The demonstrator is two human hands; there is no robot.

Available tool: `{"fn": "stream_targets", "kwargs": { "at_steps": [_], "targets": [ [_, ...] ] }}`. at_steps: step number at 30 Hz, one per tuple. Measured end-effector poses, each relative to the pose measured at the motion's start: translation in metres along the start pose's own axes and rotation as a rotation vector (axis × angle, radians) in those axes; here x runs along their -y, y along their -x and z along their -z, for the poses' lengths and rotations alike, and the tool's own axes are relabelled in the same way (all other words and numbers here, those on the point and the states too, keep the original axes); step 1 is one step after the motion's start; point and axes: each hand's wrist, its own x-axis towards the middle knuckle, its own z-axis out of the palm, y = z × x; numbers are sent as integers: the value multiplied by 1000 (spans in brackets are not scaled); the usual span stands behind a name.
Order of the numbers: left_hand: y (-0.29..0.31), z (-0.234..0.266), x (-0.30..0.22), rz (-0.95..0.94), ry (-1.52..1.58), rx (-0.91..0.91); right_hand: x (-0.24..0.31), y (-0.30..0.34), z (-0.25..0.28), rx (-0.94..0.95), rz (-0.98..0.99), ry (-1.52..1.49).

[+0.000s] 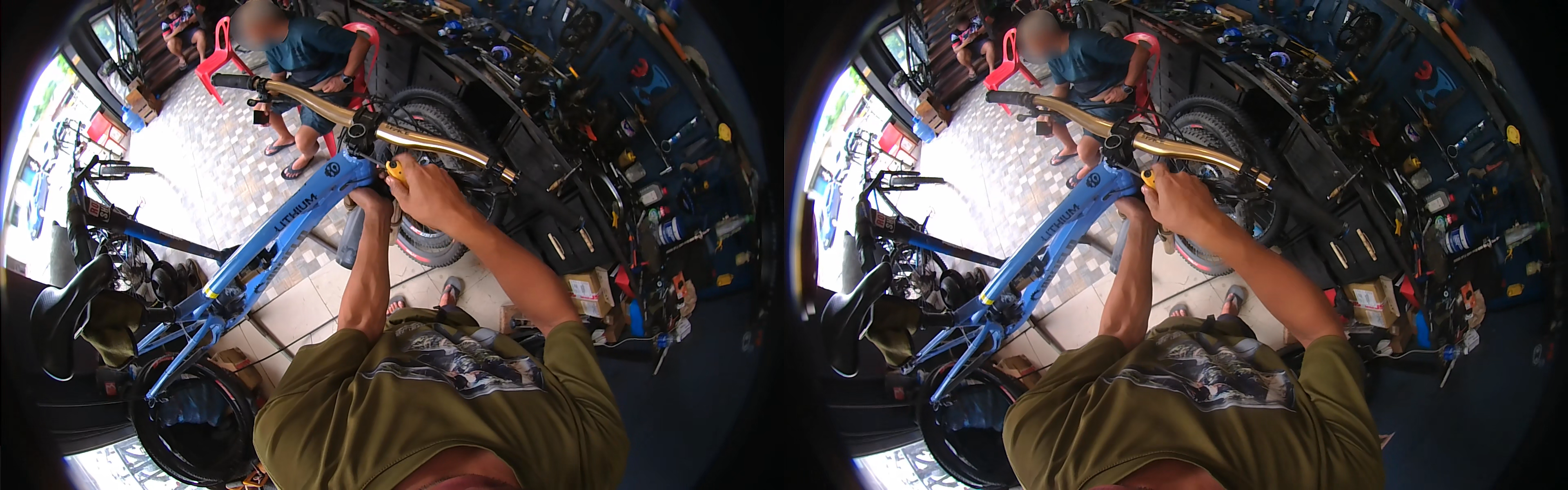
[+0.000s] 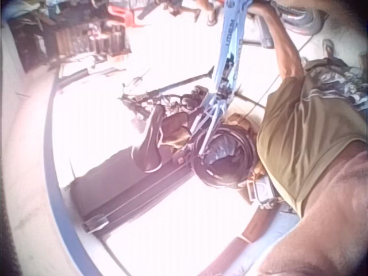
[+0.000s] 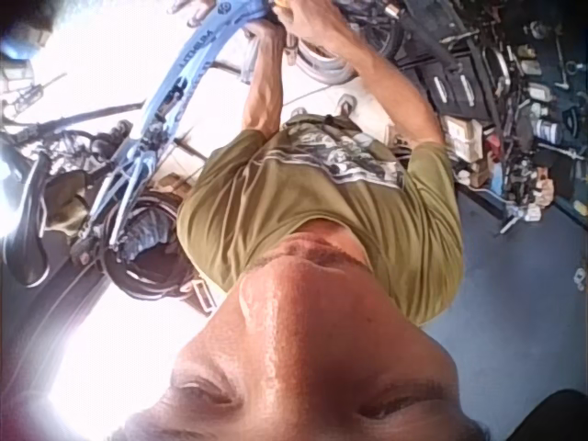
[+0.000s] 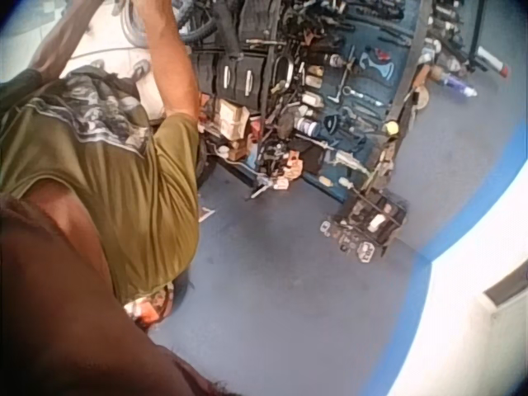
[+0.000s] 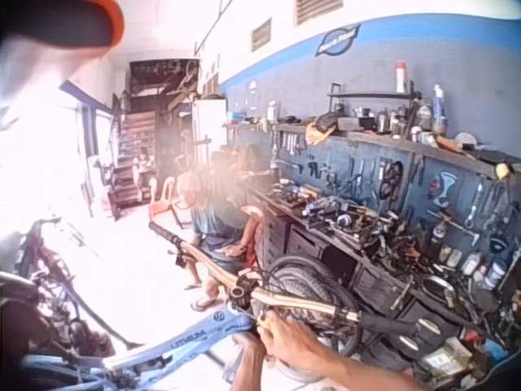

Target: The person assembles a bicycle by inserting a fork into the frame, wiping the frame with a cloth, attaching the handlebar, and tightening bolts with a wrench. The person then uses a screwdriver on a small part at the workbench.

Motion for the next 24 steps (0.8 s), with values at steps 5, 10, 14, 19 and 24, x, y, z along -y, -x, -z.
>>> {"fn": "stream_targets", "kwargs": {
  "at_steps": [5, 10, 14, 19, 24],
  "targets": [
    [2, -3, -2, -1, 19, 40, -6, 2, 0, -34, 9, -73],
    [12, -10, -3, 50, 24, -8, -10, 10, -19, -211, 83, 116],
    [14, -21, -3, 15, -8, -84, 0, 10, -20, -167, -19, 122],
    [-6, 12, 3, 1, -44, 14, 10, -1, -1, 29, -173, 64],
    [-9, 22, 8, 39, -23, 93, -9, -2, -13, -26, -135, 61]
  ]
}}
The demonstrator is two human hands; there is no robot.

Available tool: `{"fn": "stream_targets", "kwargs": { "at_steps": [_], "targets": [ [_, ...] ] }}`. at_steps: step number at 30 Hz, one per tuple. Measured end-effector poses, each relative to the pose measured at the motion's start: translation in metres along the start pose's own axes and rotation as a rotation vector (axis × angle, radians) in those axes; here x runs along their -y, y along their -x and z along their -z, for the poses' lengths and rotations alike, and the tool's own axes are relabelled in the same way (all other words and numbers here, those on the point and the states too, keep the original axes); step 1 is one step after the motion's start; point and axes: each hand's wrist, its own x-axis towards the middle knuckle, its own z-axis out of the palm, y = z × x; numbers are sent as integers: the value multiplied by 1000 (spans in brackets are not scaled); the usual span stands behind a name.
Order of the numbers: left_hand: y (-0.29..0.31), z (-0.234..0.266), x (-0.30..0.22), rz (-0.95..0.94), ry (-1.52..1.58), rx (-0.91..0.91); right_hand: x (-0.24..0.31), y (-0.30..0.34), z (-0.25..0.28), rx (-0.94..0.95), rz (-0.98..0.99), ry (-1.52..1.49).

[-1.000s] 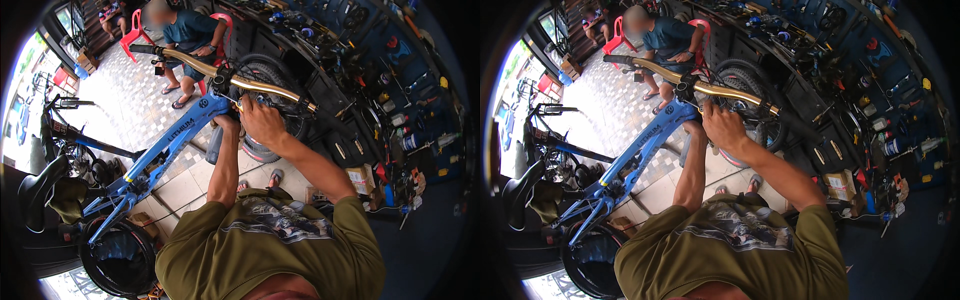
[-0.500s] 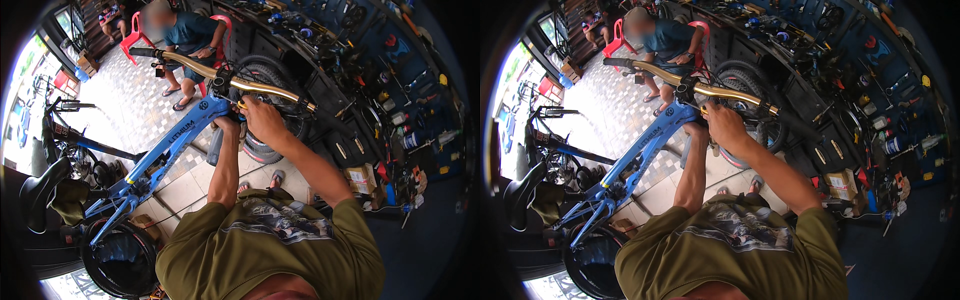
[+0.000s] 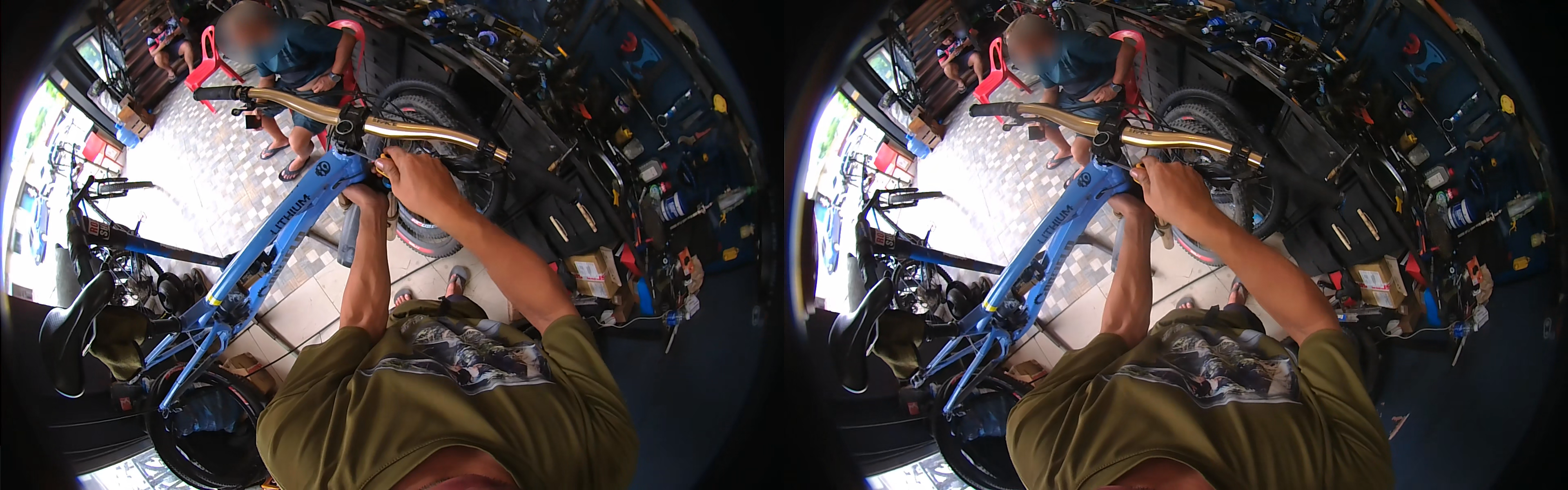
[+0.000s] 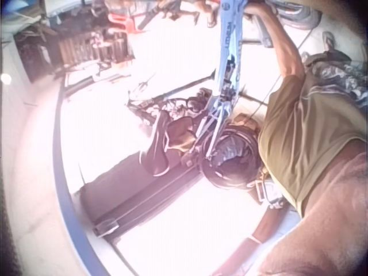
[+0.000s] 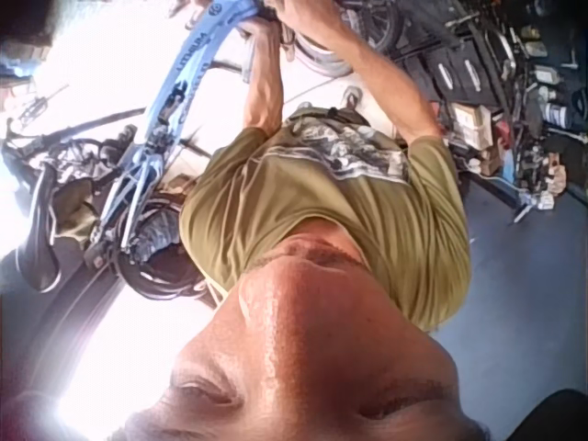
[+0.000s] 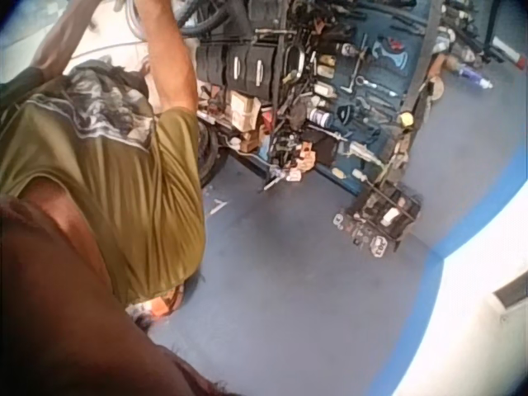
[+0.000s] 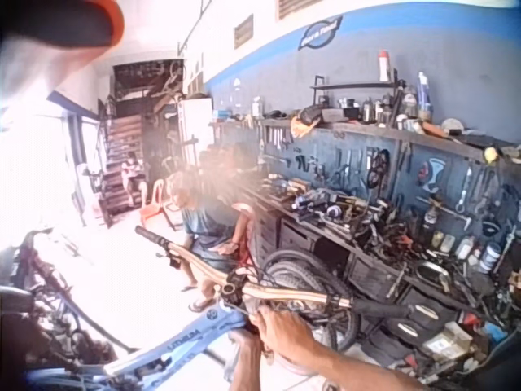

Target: The person assembles a bicycle by inserting a fork into the frame, wiping the frame with a cloth, attaching the handlebar, and tightening bolts with a wrench. The person then uses a screwdriver on a small part at the workbench.

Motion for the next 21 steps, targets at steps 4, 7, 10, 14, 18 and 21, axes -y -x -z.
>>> {"fn": "stream_targets", "kwargs": {
  "at_steps": [4, 7, 10, 14, 18, 21],
  "targets": [
    [5, -11, -6, -34, 0, 33, 9, 14, -16, -133, 37, 209],
    [22, -35, -7, -83, -28, -113, 3, 8, -29, -130, -5, 254],
    [11, -23, -5, -55, 65, 33, -11, -8, -42, -160, -58, 71],
    [-9, 10, -1, -36, 106, 124, -11, -18, -42, -131, -60, -189],
    [-17, 29, 8, -29, 91, 96, -7, -14, -34, -77, -121, -243],
    [-23, 39, 12, -20, 55, -5, -7, -14, -38, 7, -108, -413]
  ]
}}
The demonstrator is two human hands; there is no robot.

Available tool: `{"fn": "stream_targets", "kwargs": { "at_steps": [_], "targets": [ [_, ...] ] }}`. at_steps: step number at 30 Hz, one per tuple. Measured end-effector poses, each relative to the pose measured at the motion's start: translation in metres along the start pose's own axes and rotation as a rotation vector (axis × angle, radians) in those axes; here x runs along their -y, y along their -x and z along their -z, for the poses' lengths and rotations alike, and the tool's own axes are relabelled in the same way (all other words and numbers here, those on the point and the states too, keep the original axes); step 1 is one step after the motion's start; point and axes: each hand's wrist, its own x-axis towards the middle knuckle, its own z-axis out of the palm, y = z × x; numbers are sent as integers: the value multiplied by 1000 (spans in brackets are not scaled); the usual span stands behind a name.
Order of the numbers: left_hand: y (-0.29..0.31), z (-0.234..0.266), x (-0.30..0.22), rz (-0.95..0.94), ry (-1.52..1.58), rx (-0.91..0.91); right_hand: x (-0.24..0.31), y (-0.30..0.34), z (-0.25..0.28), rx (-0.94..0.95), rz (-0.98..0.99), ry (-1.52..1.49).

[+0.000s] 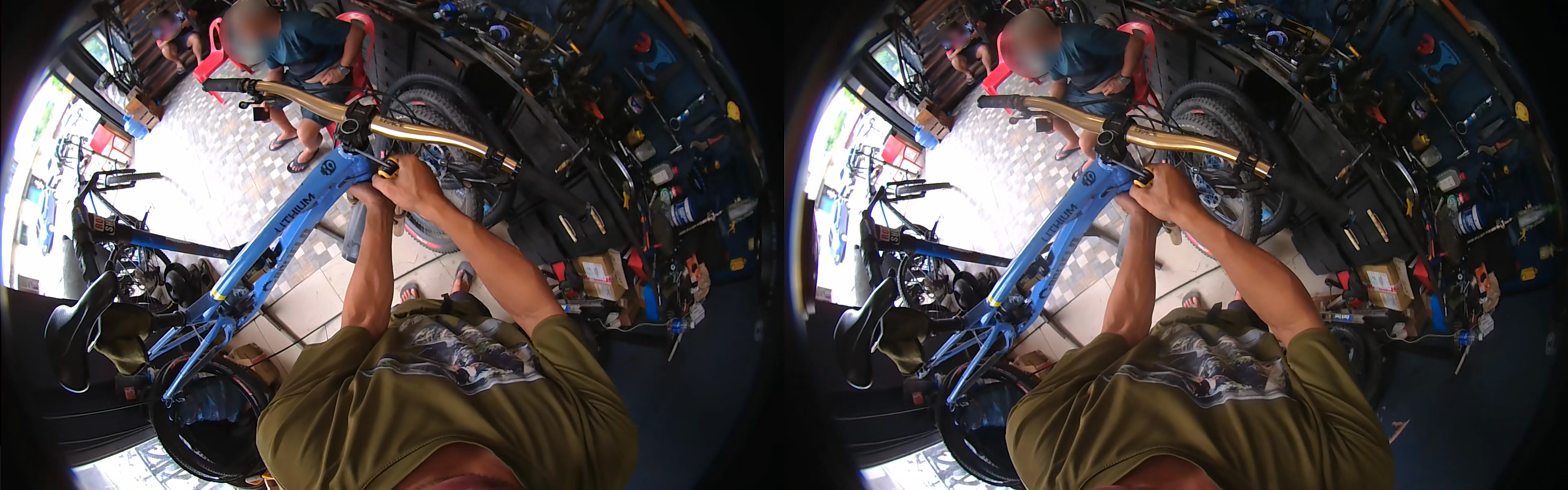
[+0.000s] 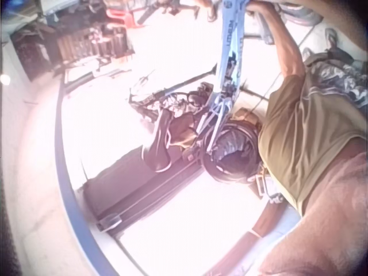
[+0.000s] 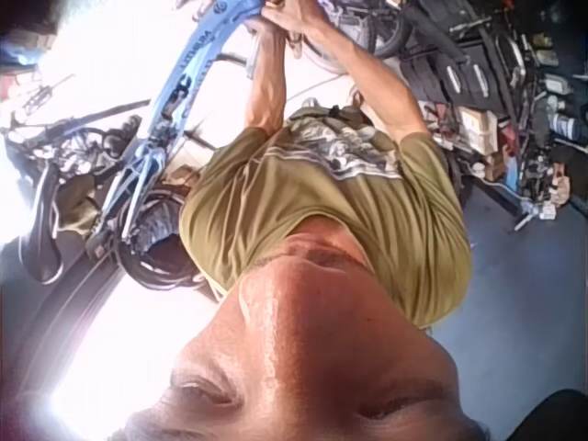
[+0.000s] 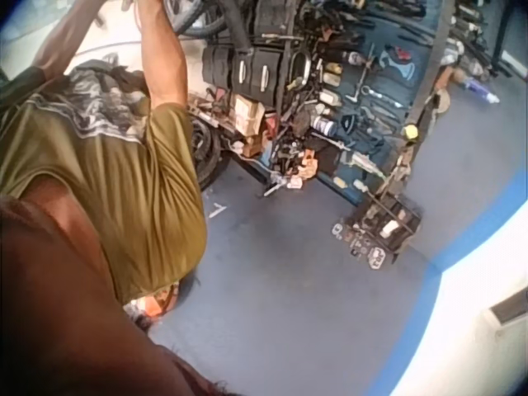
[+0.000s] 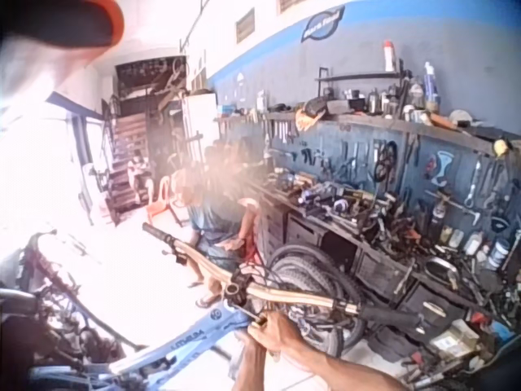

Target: The person assembles a bicycle by inserting a fork into the frame, wiping the frame with a cloth, attaching the handlebar, and tightening bolts with a wrench. The person then uses a screwdriver on a small part at the workbench.

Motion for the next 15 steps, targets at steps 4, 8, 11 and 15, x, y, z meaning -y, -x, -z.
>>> {"fn": "stream_targets", "kwargs": {
  "at_steps": [4, 8, 11, 15],
  "targets": [
    [5, 3, 2, 4, -17, -51, 1, 3, 2, 169, -47, -406],
    [10, 1, -1, 3, -23, -62, 5, 3, 6, 362, -328, -679],
    [16, -2, -4, 1, -34, -68, 4, 5, 1, 419, -409, -856],
    [18, -7, -8, 1, -45, -67, -4, 4, -4, 564, -439, -1100]
  ]
}}
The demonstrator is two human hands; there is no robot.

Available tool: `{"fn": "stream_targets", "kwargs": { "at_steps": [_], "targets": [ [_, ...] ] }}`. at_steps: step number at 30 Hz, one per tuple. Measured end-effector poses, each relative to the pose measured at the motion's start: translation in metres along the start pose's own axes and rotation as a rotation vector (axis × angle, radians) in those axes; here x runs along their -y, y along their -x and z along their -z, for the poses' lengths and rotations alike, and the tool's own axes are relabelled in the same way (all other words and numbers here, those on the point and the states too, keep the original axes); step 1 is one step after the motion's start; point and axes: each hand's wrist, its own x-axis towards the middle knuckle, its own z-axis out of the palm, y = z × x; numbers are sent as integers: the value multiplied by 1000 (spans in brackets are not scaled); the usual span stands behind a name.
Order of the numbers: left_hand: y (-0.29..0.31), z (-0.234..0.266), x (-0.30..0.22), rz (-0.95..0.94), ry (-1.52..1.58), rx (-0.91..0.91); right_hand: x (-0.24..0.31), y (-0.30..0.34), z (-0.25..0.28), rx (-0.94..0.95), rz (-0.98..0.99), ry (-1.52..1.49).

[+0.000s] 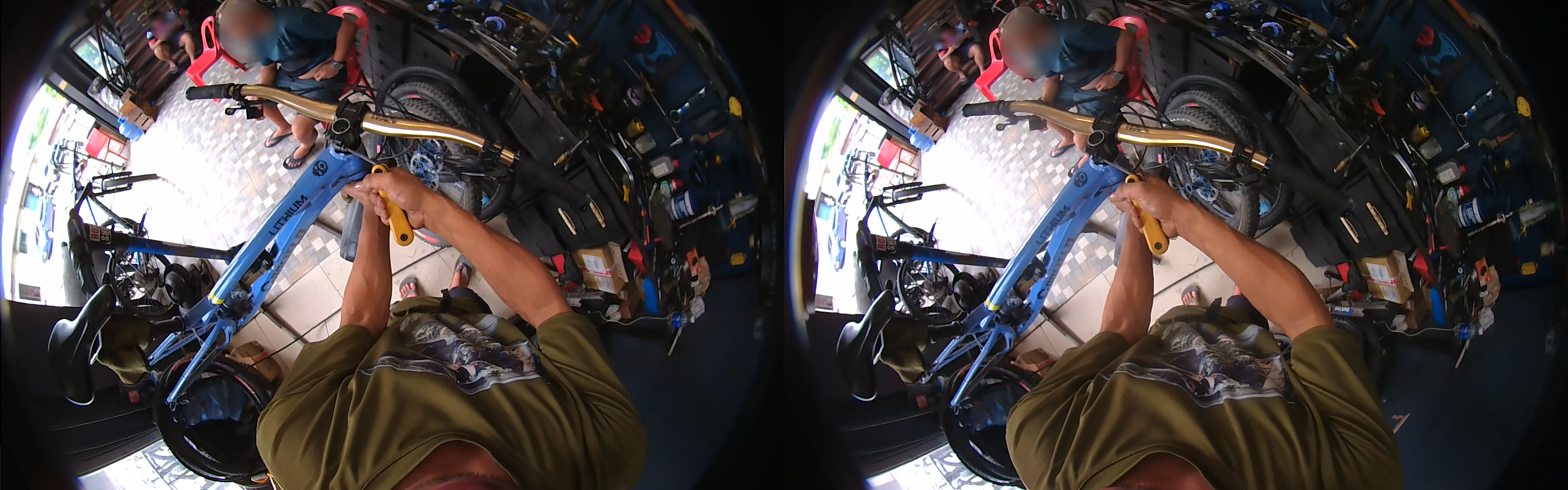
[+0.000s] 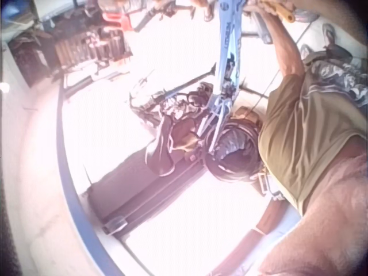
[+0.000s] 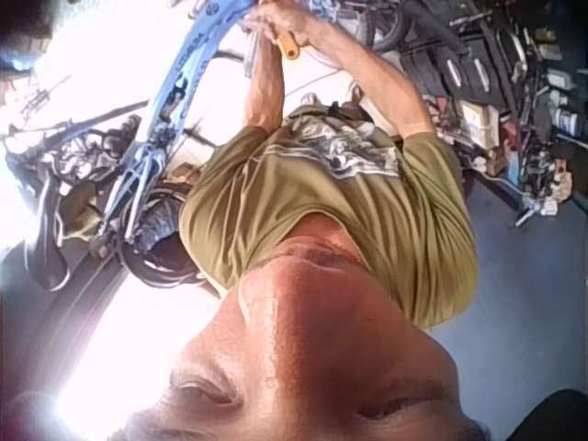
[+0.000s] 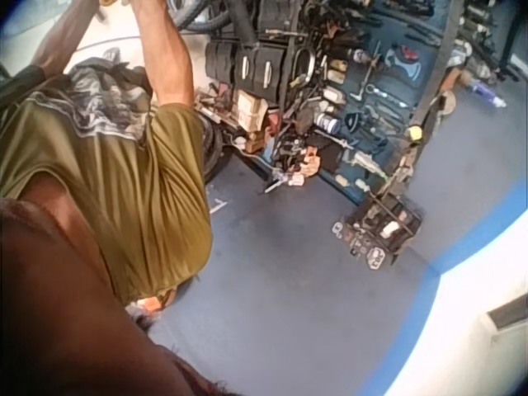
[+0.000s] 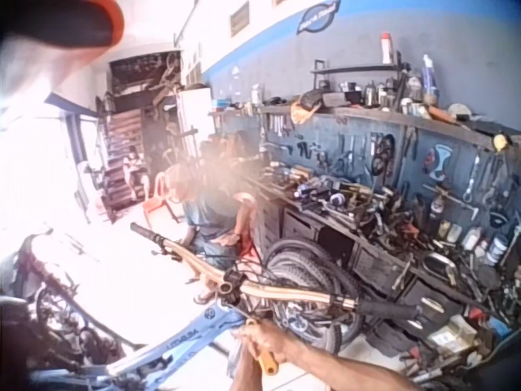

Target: The person assembles a bicycle by inserting a fork into the frame, wiping the frame with a cloth, attaching the handlebar, and tightening bolts with a wrench. The person then uses a screwdriver on a small part at the workbench.

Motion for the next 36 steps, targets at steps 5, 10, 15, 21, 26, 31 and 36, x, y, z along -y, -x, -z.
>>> {"fn": "stream_targets", "kwargs": {
  "at_steps": [5, 10, 15, 21, 26, 31, 36],
  "targets": [
    [-1, -2, -2, -5, -10, -6, 0, 5, -3, -149, 64, 171],
    [-5, 0, 0, 70, 88, 178, -9, 26, 24, -412, 257, 637],
    [0, 0, -10, -80, -287, 60, -47, 81, 84, -482, 23, 626],
    [36, 33, 0, 114, -508, -61, -162, 173, 210, -737, 188, 976],
    [34, 92, -8, -225, -1132, 265, -138, 277, 249, -853, -270, 637],
    [70, 66, 22, -190, -1213, -9, -143, 369, 322, -973, -155, 528],
    [118, 73, 84, -229, -1486, -373, -160, 474, 417, -1267, -33, 324]
  ]
}}
